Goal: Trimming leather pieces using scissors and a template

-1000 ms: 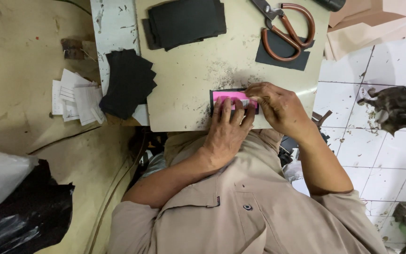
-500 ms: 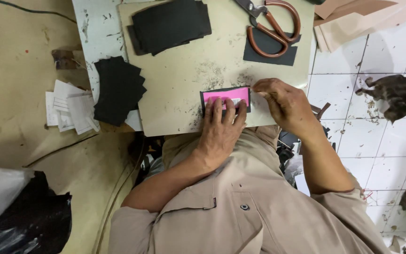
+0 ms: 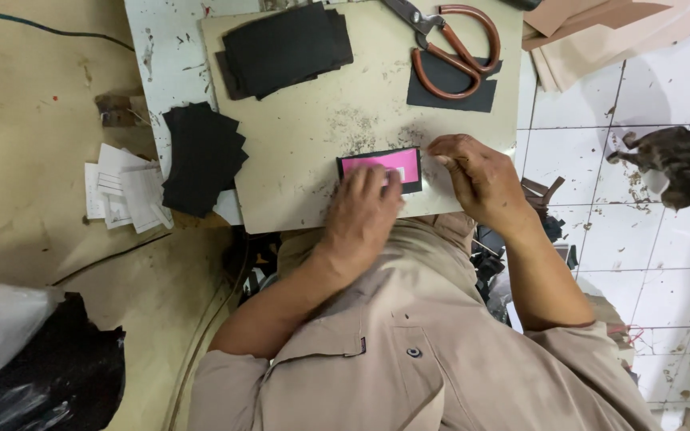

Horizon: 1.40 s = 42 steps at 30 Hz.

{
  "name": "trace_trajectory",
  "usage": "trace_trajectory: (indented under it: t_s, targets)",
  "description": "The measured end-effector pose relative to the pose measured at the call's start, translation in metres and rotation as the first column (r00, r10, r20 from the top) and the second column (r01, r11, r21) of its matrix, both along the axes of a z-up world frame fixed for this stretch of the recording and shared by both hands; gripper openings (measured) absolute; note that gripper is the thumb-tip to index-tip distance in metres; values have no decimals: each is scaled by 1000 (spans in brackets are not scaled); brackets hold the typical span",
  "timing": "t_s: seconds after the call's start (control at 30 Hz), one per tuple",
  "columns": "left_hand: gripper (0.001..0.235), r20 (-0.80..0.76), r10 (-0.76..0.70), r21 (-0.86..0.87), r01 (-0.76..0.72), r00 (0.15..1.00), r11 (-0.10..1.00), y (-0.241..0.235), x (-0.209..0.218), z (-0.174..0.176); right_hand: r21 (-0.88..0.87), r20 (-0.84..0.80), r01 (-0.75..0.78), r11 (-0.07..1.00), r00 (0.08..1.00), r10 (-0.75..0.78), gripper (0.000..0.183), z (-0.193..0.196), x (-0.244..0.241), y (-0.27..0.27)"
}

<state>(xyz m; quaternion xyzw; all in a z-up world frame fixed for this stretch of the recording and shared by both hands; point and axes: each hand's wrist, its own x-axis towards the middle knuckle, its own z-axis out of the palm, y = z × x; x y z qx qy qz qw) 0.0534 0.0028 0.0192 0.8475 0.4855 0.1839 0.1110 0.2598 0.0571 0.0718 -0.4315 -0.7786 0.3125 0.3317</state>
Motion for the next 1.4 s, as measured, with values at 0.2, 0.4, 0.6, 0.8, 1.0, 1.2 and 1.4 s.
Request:
trace_trajectory:
  t_s: [0.2, 0.4, 0.6, 0.8, 1.0, 1.2, 1.4]
  targets:
    - [53, -144, 73, -209, -102, 987, 973, 31, -30, 34, -174, -106, 169, 970, 976, -189, 21, -3, 17, -10]
    - [44, -142, 59, -357, -107, 988, 928, 30, -34, 34, -223, -46, 121, 967, 990, -134, 14, 4, 5, -20]
    - [22, 308, -84, -482, 232, 948, 845, 1, -48, 16, -333, -91, -74, 940, 995, 46, 8, -12, -6, -42]
    - [57, 195, 137, -325, -68, 971, 943, 31, -72, 38, -558, -217, 264, 787, 869, -445, 8, -49, 34, -42]
    - [52, 90, 175, -316, -139, 980, 938, 38, -58, 19, -634, -423, 264, 727, 668, -612, 20, -42, 12, -24]
    - [58, 163, 216, -441, -125, 963, 889, 34, -53, 31, -621, -471, 258, 740, 633, -615, 17, -42, 1, -25]
    - [36, 265, 200, -338, -103, 943, 936, 33, -58, 12, -624, -476, 266, 735, 616, -628, 14, -46, 2, -26]
